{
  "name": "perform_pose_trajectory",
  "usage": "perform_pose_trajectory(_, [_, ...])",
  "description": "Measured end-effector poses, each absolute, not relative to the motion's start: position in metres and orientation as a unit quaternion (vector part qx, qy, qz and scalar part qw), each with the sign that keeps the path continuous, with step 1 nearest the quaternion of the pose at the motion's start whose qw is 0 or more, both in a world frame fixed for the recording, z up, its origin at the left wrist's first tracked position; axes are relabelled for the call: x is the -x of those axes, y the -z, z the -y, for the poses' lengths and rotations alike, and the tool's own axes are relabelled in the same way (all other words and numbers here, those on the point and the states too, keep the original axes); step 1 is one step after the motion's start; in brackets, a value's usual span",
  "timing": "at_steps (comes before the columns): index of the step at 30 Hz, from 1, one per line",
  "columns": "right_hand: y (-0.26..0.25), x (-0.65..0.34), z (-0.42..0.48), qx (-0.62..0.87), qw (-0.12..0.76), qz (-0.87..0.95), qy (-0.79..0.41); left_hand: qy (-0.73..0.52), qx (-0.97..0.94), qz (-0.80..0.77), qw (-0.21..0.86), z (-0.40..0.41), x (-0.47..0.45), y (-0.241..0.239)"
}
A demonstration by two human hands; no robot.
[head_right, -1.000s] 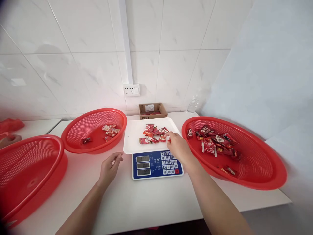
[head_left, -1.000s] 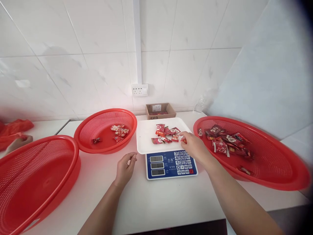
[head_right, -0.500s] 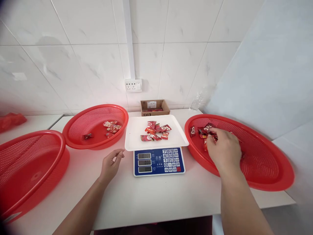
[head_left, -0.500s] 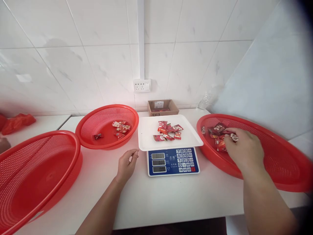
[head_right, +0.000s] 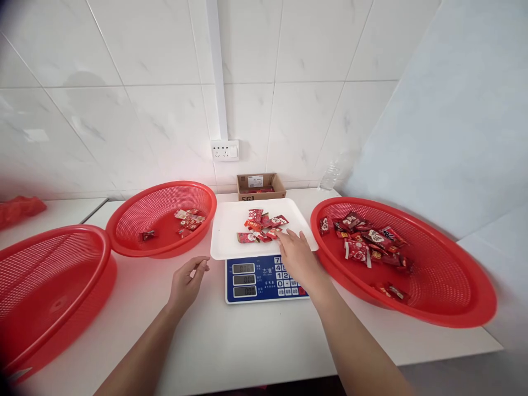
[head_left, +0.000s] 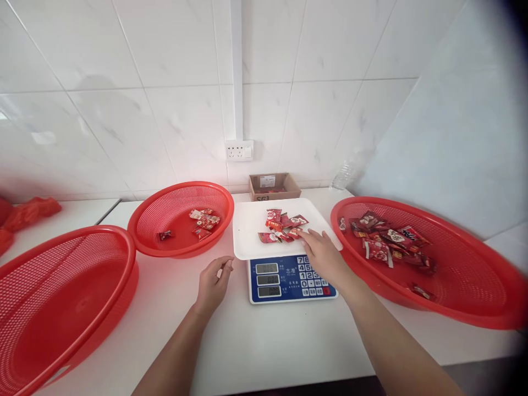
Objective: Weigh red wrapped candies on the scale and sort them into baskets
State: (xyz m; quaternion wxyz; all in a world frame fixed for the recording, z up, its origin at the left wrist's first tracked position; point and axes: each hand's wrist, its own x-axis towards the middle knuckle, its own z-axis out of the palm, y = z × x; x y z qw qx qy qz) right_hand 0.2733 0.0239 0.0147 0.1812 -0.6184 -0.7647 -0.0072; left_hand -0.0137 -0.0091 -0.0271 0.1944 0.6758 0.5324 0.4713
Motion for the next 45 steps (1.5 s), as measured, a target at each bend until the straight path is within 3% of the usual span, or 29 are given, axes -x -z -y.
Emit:
perform_pose_trajectory(8, [-0.038, -0.245, -0.025, 0.57, 0.225, 0.79, 0.01, -0.468, -0.677, -0.532, 0.198, 0.01, 0.012, 0.025])
perform_pose_trajectory(15, [-0.041, -0.216, -0.035, 0.497, 0.138, 0.856, -0.037, -0.469, -0.676, -0.535, 0.192, 0.01, 0.013, 0.024])
perform_pose_trajectory(30, [-0.046, -0.231, -0.036, 0.593, 0.181, 0.782, -0.065, -0.476, -0.674, -0.528, 0.199, 0.01, 0.013, 0.025])
perform_pose_trajectory(37, [-0.034, -0.237, -0.04, 0.588, 0.255, 0.767, -0.029, -0.477, -0.671, -0.532, 0.198, 0.01, 0.013, 0.024])
perform_pose_trajectory(45, [-0.028, -0.236, -0.047, 0.602, 0.194, 0.774, -0.032, -0.473, -0.675, -0.53, 0.196, 0.01, 0.013, 0.023])
